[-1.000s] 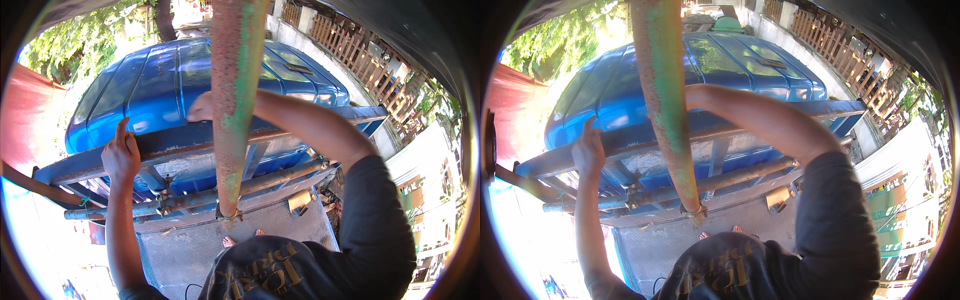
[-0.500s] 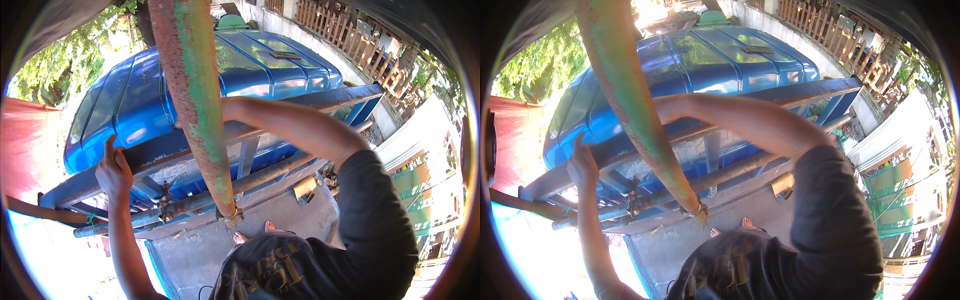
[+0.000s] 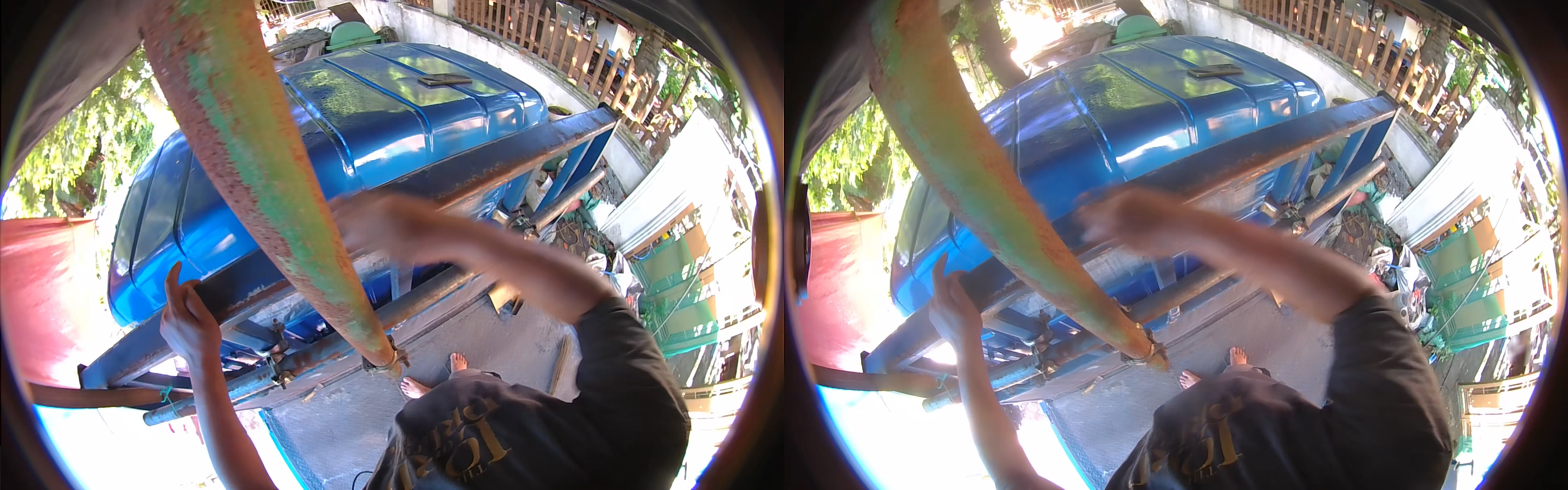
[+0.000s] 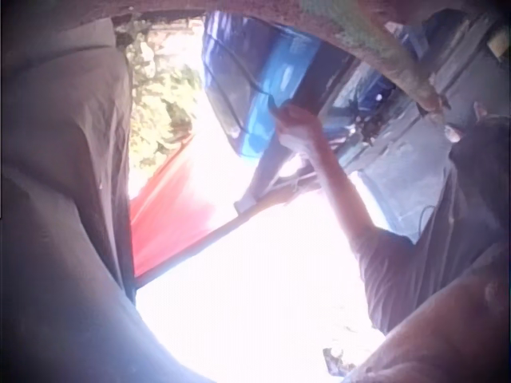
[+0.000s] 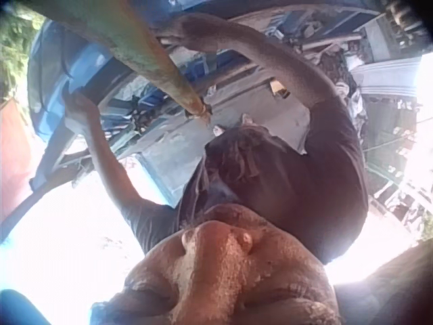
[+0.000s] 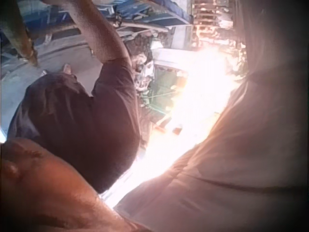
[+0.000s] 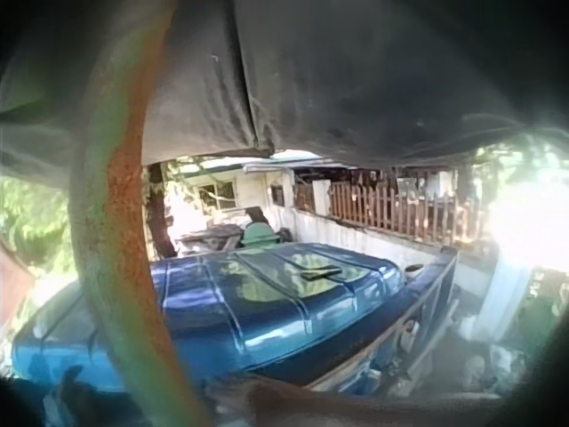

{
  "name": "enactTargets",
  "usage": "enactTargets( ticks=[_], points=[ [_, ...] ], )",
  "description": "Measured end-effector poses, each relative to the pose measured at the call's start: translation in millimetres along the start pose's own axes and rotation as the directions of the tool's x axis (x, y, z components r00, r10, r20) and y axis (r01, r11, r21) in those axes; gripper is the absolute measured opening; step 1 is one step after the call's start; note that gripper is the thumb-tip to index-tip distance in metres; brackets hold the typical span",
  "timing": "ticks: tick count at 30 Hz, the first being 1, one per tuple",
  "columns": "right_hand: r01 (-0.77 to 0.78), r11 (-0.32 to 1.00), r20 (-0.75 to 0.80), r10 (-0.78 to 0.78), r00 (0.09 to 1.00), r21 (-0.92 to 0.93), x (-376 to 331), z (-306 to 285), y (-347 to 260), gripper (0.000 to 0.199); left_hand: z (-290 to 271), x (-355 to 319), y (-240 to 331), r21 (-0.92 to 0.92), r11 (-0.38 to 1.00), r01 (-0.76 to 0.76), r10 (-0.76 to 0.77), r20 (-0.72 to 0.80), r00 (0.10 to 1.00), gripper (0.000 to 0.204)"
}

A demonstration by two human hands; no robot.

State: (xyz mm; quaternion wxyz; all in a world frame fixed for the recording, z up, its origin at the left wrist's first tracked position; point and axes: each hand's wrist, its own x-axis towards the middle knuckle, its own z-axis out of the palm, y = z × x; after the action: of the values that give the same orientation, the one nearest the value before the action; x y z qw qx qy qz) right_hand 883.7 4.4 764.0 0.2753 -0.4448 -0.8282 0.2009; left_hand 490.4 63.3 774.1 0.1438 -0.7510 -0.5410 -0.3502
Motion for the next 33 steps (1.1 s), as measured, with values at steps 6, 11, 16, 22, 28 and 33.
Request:
enactTargets(
  ticks=[6, 11, 16, 22, 28, 33],
  points=[
    [-0.003, 0.986, -0.062, -0.007, 0.998, -0.165, -24, -6, 9, 0.052, 1, 1, 2, -0.044, 0.998, -0.053, 0.053, 0.001, 0.999, 0.037],
    [-0.312, 0.933, -0.199, 0.276, 0.940, -0.178, -71, -29, 44, 0.046, 1, 1, 2, -0.013, 1.000, -0.011, 0.011, 0.006, 1.000, 0.035],
    [-0.019, 0.969, -0.153, -0.020, 0.988, -0.246, -22, 4, -3, 0.044, 11, 2, 2, -0.046, 0.997, -0.061, 0.061, -0.015, 0.998, 0.034],
    [-0.615, 0.788, -0.544, 0.508, 0.668, -0.018, -166, -117, 121, 0.039, 1, 1, 5, -0.068, 0.998, -0.013, 0.012, -0.025, 1.000, 0.034],
    [-0.601, 0.780, -0.489, 0.462, 0.740, -0.173, -132, -71, 72, 0.045, 0, -4, -5, -0.048, 0.998, -0.040, 0.038, -0.038, 0.999, 0.034],
    [-0.676, 0.725, -0.461, 0.649, 0.605, 0.133, -210, -149, 152, 0.042, 9, 1, 1, -0.094, 0.994, -0.058, 0.056, -0.021, 0.998, 0.035]
  ],
)
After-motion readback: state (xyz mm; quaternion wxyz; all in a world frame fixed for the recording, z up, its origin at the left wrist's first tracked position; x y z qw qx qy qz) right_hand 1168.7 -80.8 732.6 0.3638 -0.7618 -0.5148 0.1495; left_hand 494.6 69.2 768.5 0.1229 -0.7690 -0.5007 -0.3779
